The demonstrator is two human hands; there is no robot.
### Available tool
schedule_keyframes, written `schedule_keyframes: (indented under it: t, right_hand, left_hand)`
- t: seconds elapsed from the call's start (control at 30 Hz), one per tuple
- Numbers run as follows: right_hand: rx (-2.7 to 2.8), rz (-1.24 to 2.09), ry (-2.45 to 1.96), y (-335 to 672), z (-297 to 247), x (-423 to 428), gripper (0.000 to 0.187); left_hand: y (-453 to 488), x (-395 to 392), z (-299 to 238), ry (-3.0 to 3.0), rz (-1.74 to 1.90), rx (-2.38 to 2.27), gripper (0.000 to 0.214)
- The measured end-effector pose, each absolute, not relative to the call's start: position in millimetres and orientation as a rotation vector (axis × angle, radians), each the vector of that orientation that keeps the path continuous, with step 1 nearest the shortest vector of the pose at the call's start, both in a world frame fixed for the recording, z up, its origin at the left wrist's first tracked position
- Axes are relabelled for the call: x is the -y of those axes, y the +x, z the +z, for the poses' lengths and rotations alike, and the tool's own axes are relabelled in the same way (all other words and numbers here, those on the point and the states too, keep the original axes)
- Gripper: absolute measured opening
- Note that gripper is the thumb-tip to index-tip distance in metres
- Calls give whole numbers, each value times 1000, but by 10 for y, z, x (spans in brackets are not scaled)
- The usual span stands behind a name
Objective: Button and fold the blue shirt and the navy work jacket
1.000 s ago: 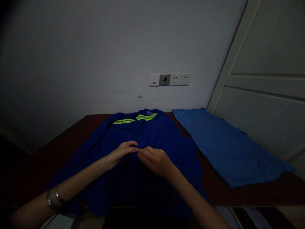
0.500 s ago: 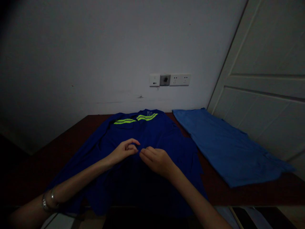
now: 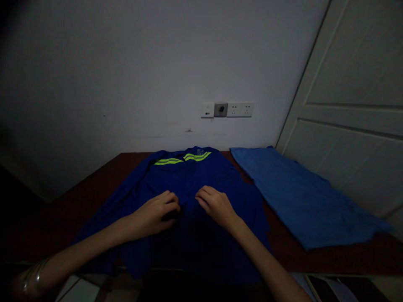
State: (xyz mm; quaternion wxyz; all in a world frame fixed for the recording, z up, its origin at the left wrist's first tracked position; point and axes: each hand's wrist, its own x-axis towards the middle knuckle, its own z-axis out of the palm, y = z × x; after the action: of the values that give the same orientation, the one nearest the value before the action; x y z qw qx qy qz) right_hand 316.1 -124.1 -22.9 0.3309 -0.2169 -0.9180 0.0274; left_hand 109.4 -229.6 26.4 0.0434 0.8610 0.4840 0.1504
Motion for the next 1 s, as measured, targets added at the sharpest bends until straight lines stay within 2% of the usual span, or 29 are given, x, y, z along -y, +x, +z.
schedule_keyframes:
  t: [0.1, 0.2, 0.3, 0.5, 0.67, 0.8, 1.0]
  right_hand:
    - [2421, 162, -549, 3186, -214, 1253, 14]
    - [2417, 150, -540, 3203, -186, 1337, 18]
    - [2379, 45, -562, 3181, -156, 1520, 26]
    - [2393, -80, -441, 3035, -138, 1982, 27]
    - [2333, 9, -470, 2976, -129, 2044, 23]
    - [2222, 92, -541, 2983, -104, 1952, 20]
    - [2135, 131, -514, 2945, -31, 1911, 32]
  left_hand:
    - [1041, 2358, 185, 2635, 390, -1610, 30]
    - [942, 2341, 127, 2481, 488, -1598, 35]
    - [840, 2281, 135, 2308, 623, -1546, 31]
    - [729, 2161, 282, 1813, 837, -1415, 11]
    - [633, 2098, 371, 1354, 899, -1171, 25]
    - [585, 2075, 404, 1226, 933, -1051, 30]
    - [649, 2056, 422, 1199, 937, -1027, 30]
